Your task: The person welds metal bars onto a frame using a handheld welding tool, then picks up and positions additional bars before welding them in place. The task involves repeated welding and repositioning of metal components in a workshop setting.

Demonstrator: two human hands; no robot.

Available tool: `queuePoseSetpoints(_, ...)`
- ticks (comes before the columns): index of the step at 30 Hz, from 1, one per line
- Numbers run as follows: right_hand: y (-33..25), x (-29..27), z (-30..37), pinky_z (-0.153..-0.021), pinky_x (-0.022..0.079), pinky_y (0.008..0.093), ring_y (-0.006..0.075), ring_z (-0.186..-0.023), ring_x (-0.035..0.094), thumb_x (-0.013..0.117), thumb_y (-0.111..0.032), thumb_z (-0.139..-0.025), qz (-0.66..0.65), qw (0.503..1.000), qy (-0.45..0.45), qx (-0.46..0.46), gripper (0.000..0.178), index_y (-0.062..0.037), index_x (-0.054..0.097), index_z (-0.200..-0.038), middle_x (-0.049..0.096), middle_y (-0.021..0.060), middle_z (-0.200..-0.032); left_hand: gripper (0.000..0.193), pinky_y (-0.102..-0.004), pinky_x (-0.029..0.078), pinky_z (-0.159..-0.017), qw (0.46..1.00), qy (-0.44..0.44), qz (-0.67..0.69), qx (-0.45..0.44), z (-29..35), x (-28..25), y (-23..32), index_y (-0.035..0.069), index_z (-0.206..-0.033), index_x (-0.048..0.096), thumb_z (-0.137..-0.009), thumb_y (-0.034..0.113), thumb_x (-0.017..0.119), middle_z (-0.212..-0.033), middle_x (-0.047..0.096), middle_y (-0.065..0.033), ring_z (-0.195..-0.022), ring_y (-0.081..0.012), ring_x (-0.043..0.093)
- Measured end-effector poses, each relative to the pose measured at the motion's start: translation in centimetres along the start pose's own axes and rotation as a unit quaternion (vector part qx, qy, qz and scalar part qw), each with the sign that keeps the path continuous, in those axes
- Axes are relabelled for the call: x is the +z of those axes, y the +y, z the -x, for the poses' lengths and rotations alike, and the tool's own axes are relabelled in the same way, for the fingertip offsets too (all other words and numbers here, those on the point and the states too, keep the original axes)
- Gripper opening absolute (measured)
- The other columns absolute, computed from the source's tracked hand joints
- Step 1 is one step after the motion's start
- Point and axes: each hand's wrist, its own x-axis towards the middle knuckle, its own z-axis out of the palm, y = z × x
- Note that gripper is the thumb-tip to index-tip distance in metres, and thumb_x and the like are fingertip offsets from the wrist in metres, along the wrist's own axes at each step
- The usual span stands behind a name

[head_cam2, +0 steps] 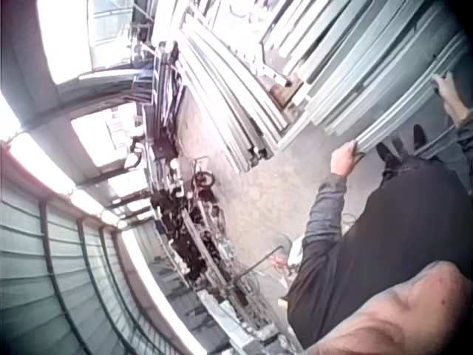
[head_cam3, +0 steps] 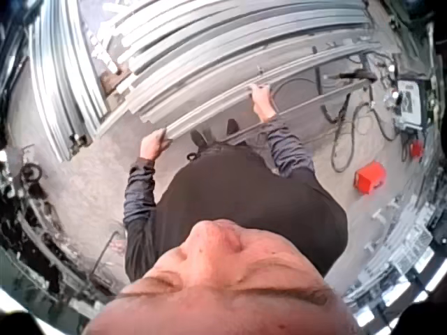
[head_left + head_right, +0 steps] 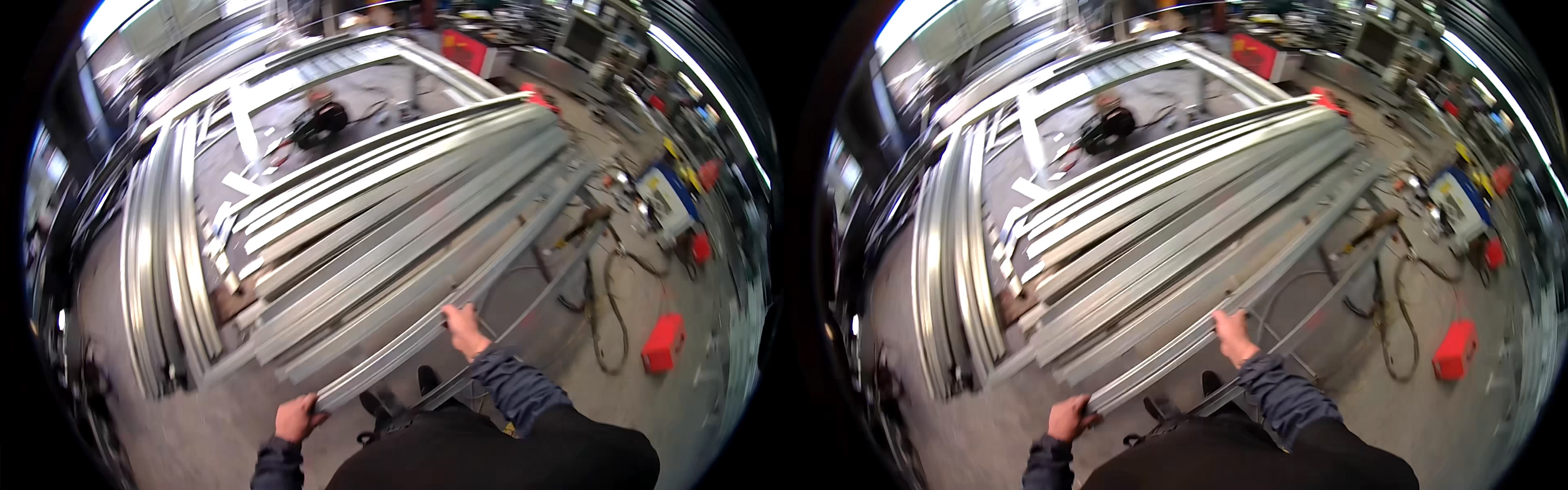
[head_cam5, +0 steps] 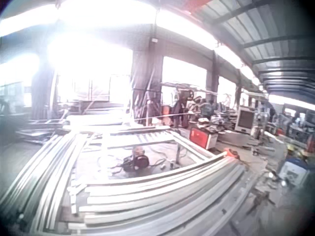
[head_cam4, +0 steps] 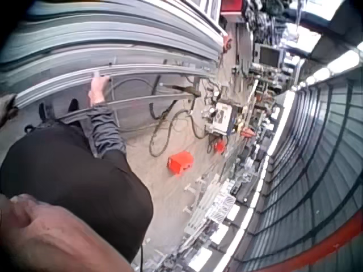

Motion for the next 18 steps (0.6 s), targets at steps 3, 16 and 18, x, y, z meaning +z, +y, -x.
queuePoseSetpoints(3,2.6,-1.0,2.8,-0.093,0.05,0.0433,0.0298,-0.111,0.06,0.078,-0.014,-0.089,0.113,0.979,-0.026,-0.17,0.058,0.0031,0.054,-0.139,0.061,0.016,-0.123,0.048,-0.0485,0.058,-0.081,0.999,0.002,0.005,-0.049,3.1,2.4,-0.8,0.01,-0.122,0.071,-0.094,0.048,0.08,-0.103,0.07,-0.0124,-0.095,-0.0379,0.072)
queuePoseSetpoints(16,1.0,8.2,11.5,-0.114,0.043,0.0497,0.0354,-0.128,0.057,0.086,-0.029,-0.087,0.527,0.543,-0.359,-0.547,0.055,-0.0148,0.072,-0.138,0.064,0.0096,-0.137,0.048,-0.0439,0.046,-0.1,0.972,0.169,0.044,-0.159,6.3,10.8,-1.8,0.019,-0.127,0.074,-0.081,0.023,0.087,-0.114,0.059,-0.0038,-0.114,-0.0281,0.055)
queuePoseSetpoints(18,1.4,9.1,10.2,-0.107,0.047,0.0478,0.0342,-0.121,0.06,0.086,-0.026,-0.088,0.53,0.543,-0.382,-0.527,0.049,-0.014,0.073,-0.133,0.066,0.009,-0.128,0.049,-0.0438,0.046,-0.1,0.967,0.19,0.053,-0.16,6.0,11.6,-1.9,0.02,-0.129,0.074,-0.082,0.022,0.087,-0.114,0.06,-0.0034,-0.114,-0.0278,0.056)
